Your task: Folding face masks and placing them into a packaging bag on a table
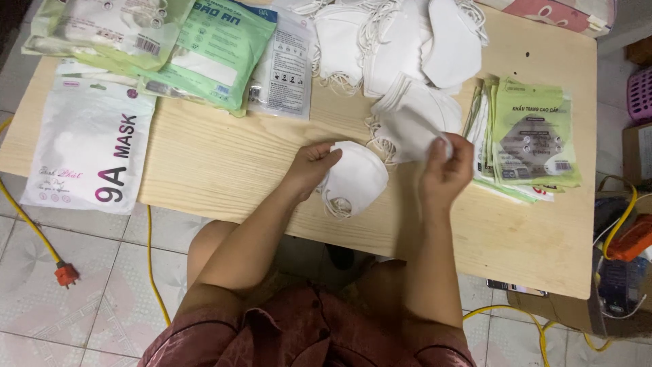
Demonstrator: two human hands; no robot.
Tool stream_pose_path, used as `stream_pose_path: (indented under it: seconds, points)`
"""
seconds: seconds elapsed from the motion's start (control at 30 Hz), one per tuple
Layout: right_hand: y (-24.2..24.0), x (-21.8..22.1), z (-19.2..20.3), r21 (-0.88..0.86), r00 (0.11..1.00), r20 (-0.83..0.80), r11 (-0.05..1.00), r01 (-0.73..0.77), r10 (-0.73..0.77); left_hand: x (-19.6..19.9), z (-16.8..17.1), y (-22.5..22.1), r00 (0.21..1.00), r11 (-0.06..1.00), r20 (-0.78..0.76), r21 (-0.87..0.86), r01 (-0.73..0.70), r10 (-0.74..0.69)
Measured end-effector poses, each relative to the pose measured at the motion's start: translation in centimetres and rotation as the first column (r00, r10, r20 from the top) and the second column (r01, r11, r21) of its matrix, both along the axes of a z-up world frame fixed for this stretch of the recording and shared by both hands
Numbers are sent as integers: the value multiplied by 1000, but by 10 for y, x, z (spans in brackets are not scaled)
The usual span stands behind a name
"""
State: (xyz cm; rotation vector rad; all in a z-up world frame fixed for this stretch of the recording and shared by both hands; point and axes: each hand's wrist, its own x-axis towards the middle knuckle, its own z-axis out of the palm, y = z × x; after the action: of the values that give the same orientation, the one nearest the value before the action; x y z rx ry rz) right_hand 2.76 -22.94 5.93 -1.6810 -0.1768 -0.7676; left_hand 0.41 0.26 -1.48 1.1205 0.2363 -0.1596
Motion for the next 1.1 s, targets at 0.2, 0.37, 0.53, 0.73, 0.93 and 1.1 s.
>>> stream_pose_path:
  seconds: [0.2, 0.37, 0.53, 0.73, 0.93, 1.1]
  points:
    - [0, -19, 37, 243, 706, -544, 890, -384, 453, -2, 14, -3, 1000, 1000, -11, -23, 2, -2]
    - [-2, -10, -20, 236, 615, -660, 897, -375, 431, 0, 1, -3, 999, 999, -48, -41, 24, -26]
    - [0, -2, -40, 209, 579, -709, 904, -374, 403, -8, 8, 0, 988, 993, 126, 79, 85, -95]
    - [2, 1, -4, -434, 967, -218, 901, 28, -135, -12, 23, -5, 942, 962, 331, 270, -29, -64]
    - [-33, 32, -52, -707, 902, -154, 683, 184, -403, -5, -11, -11, 938, 953, 338, 300, -36, -71]
    - [-39, 35, -56, -517, 919, -240, 842, 153, -314, -4, -2, -10, 963, 955, 270, 292, -54, -28]
